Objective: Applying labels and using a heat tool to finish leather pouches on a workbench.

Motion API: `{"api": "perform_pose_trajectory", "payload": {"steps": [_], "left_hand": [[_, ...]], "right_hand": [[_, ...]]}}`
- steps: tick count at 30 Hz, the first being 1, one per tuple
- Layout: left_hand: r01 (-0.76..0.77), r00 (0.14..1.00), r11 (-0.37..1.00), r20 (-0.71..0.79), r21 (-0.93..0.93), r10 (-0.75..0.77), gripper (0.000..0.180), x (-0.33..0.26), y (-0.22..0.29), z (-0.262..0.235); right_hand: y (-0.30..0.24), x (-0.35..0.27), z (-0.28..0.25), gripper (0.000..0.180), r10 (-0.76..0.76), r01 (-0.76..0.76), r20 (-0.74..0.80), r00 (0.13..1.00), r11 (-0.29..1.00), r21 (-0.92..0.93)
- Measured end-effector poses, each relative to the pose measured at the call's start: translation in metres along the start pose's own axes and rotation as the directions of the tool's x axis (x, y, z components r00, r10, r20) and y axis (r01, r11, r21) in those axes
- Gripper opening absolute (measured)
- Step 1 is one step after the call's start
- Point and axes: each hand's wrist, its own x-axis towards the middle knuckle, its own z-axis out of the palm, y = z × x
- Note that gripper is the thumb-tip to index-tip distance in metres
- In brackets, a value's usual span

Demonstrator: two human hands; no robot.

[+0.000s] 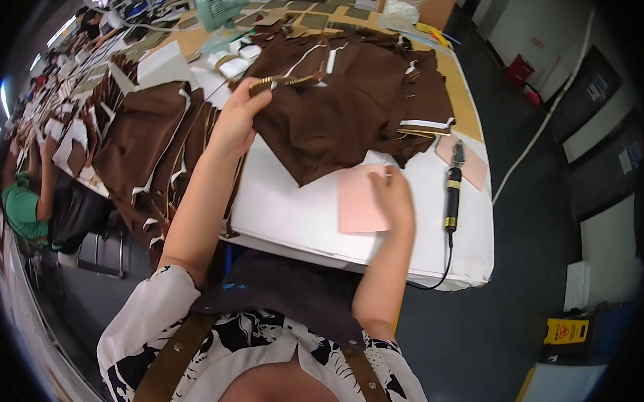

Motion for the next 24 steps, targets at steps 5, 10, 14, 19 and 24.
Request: {"api": "perform_pose_trajectory", "payload": {"steps": [5, 10, 14, 19, 24], "left_hand": [[0.107, 0.994, 0.988, -0.045, 0.111, -0.103, 0.044, -0.065, -0.017, -0.047], [0.17, 0.985, 0.971, -0.004, 0.169, -0.172, 0.043, -0.097, -0.02, -0.06], [0.218, 0.975, 0.967, 0.011, 0.132, -0.221, 0.018, -0.101, -0.035, -0.065], [0.236, 0.97, 0.967, 0.043, 0.099, -0.241, 0.014, -0.106, -0.034, -0.05], [0.255, 0.935, 0.951, 0.208, 0.177, -0.289, 0.015, -0.112, -0.03, -0.048]], "right_hand": [[-0.003, -0.017, -0.018, 0.043, -0.051, -0.024, -0.275, 0.96, 0.965, -0.263], [-0.074, -0.028, 0.023, 0.038, -0.56, 0.547, -0.231, 0.795, 0.828, -0.125], [-0.136, -0.037, 0.058, 0.05, -0.382, 0.382, 0.079, 0.921, 0.924, 0.018], [-0.135, -0.016, 0.097, 0.061, -0.37, 0.392, 0.19, 0.909, 0.915, -0.095], [-0.11, -0.011, 0.114, 0.046, -0.378, 0.087, 0.386, 0.841, 0.799, 0.595]]}}
